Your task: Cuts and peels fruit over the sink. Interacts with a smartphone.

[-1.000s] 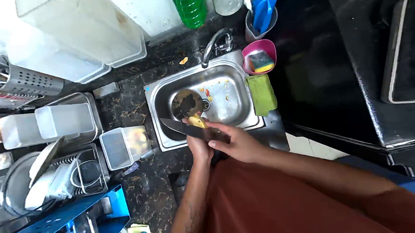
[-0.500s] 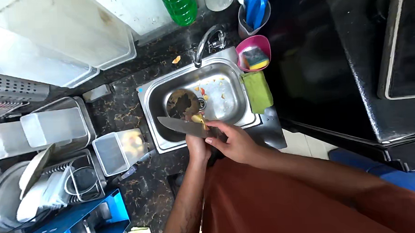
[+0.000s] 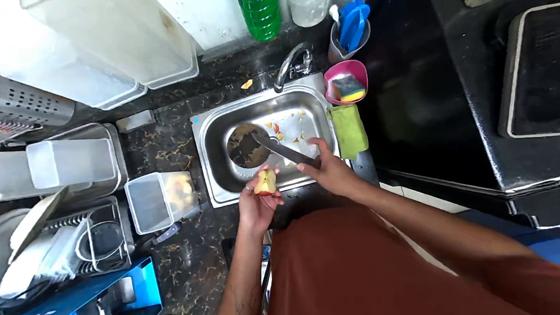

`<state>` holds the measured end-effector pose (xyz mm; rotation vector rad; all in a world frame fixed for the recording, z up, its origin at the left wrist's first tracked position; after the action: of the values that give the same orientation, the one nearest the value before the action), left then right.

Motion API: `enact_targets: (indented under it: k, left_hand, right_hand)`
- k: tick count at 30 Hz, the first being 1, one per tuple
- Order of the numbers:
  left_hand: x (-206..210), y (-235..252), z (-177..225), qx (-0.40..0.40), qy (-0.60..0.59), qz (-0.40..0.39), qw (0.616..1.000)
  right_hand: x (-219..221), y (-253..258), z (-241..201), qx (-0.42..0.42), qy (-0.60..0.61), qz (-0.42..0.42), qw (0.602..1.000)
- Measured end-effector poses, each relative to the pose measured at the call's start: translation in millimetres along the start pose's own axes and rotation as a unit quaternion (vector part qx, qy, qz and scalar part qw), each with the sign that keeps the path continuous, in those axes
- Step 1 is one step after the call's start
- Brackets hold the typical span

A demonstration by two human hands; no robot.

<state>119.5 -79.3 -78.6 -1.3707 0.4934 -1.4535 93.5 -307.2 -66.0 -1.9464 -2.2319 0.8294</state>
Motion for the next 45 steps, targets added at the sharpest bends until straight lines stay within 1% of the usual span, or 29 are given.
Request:
enact_targets:
  k: [2,5,6,8,10,11,13,16,20,25,29,38,42,45]
  left_hand:
    - [-6,-3,3,0.028,0.018,0.001,0.999]
    - [-8,-8,4,0.069,0.054,0.015,0.996]
    - [-9,-10,3,0.082,0.063,0.006,0.995]
    - [-14,-13,1,0.109,0.071,-0.052,0.99]
    - [-15,-15,-1,0.124,0.081,-0.106,0.983]
    - [-13,-16,-1,0.131,0.094,-0.113,0.98]
    - [-5,-18,1,0.155,0.109,-0.108,0.976]
    - [12,-24,1,0.186,0.051,-0.134,0.972]
    - [29,-37,0,0.21,-0.005,-0.122,0.97]
    - [32,-45,-1,0.224,0.008,-0.105,0.969]
    - [37,-47,-2,0.235,-0.004,-0.097,0.967]
    - [38,-45,2,0.219,0.024,-0.085,0.972]
    - [47,-38,-9,0.255,-0.019,-0.045,0.966]
    - [46,-37,-12,0.266,-0.001,-0.045,0.963]
  right_hand:
    - [-1,0,8,-0.002,-0.031,-0.005,0.999]
    - [-1,-3,14,0.029,-0.016,-0.03,0.999]
    - [0,-5,13,0.03,0.0,-0.029,0.999]
    - [3,-10,9,0.012,0.051,-0.035,0.998]
    - [3,-15,-5,-0.018,0.107,-0.062,0.992]
    - [3,-19,-14,-0.034,0.127,-0.08,0.988]
    - [4,-26,-36,-0.069,0.115,-0.105,0.985]
    - [7,-33,-56,-0.099,0.069,-0.121,0.985]
    - [7,-36,-65,-0.092,0.082,-0.143,0.982]
    - [1,-37,-66,-0.08,0.138,-0.184,0.97]
    - [-1,-37,-66,-0.071,0.158,-0.193,0.966]
    - [-4,-34,-60,-0.063,0.181,-0.216,0.957]
    - [-4,-28,-62,-0.065,0.188,-0.218,0.955]
    - [-4,-24,-58,-0.061,0.191,-0.231,0.952]
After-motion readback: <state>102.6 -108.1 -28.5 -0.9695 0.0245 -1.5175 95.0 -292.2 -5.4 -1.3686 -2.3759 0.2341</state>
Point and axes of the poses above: each hand's wrist, its own y-axis towards the middle knuckle, its own x-axis out of the palm, z = x × y, the point moved 2 cm from there along y, towards the middle knuckle, and after that the axes turned 14 degrees about -x, right-handed, at the moved point
